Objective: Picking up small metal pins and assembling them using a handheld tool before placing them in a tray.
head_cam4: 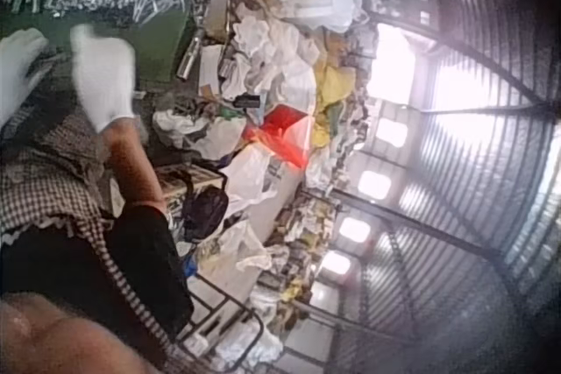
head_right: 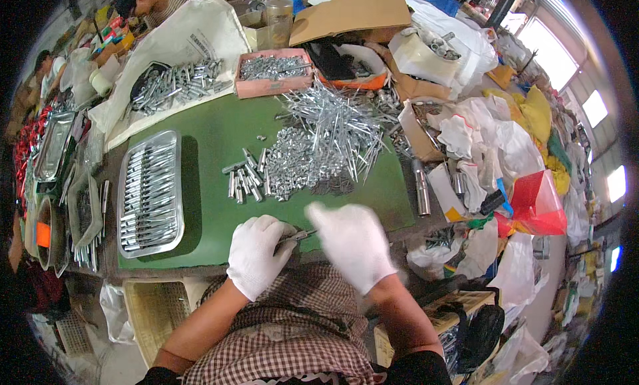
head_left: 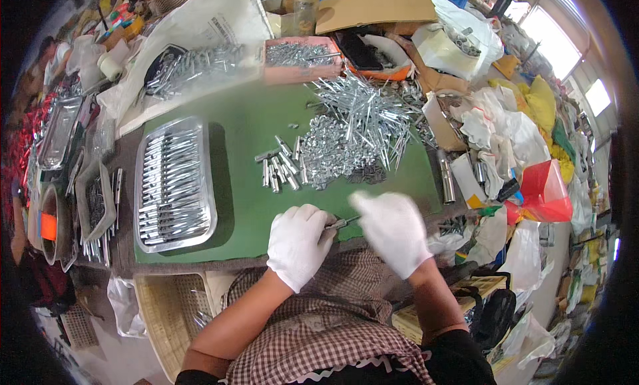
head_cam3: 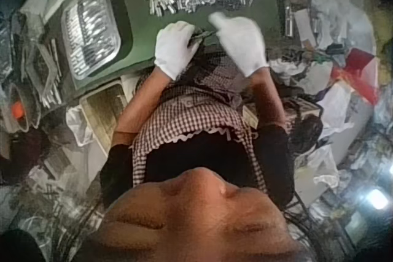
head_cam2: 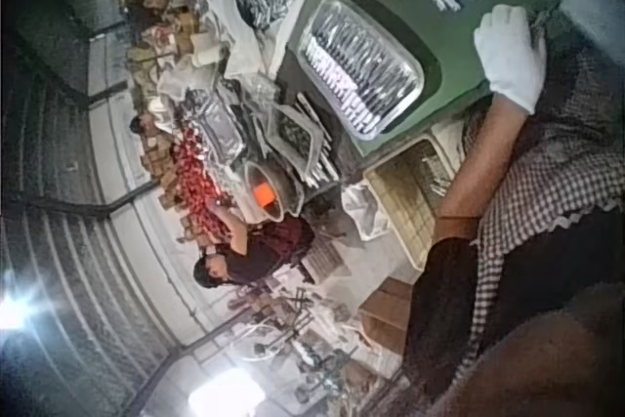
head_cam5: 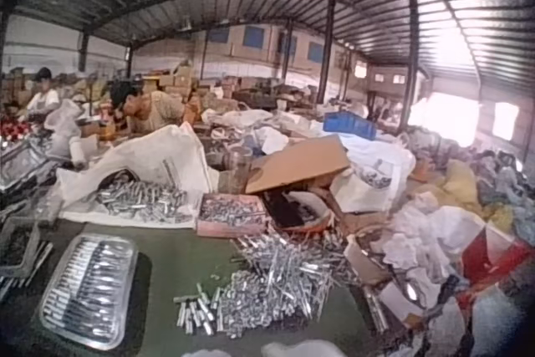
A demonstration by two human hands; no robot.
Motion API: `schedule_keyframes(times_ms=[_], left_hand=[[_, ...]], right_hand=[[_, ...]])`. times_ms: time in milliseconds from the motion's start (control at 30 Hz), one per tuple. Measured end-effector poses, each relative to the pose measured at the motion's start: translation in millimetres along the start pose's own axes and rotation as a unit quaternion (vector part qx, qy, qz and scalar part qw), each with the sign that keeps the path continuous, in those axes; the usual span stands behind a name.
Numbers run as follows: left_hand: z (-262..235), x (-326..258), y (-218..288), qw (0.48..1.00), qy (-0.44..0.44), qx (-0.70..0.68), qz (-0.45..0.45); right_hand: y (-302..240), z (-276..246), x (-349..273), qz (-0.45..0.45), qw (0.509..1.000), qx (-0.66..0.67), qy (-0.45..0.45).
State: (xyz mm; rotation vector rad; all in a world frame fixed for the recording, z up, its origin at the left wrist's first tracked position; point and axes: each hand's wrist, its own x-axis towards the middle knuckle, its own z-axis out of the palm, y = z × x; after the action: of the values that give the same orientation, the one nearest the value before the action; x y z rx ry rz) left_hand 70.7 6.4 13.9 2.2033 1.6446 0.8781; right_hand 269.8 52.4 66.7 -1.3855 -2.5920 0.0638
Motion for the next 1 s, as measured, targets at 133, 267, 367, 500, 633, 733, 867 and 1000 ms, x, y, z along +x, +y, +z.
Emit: schedule_keyframes(times_ms=[133,267,367,500,633,733,867,1000], left_hand=[[-2,1,6,1.0,0.019,-0.017,0.003],[1,5,8,0.999,0.021,-0.029,0.009],[-1,0,2,1.0,0.01,-0.009,-0.009],[0,-1,2,0.999,0.028,-0.014,0.003],[0,0,4,0.999,0.026,-0.017,0.01],[0,2,5,0.999,0.025,-0.017,0.012],[-1,3,7,1.0,0.004,0.002,0.008],[-2,4,9,0.999,0.023,0.005,0.03]], right_hand=[[96,11,-36,0.198,0.94,-0.164,0.224],[154,26,-60,0.304,0.932,-0.115,0.163],[91,26,-49,0.184,0.939,0.021,0.289],[3,10,-68,0.051,0.998,0.031,0.0],[-13,17,-74,0.061,0.993,0.083,0.053],[-15,19,-77,0.115,0.987,0.102,0.036],[15,22,-77,0.102,0.978,0.142,0.112],[78,15,-71,0.262,0.944,0.085,0.179]])
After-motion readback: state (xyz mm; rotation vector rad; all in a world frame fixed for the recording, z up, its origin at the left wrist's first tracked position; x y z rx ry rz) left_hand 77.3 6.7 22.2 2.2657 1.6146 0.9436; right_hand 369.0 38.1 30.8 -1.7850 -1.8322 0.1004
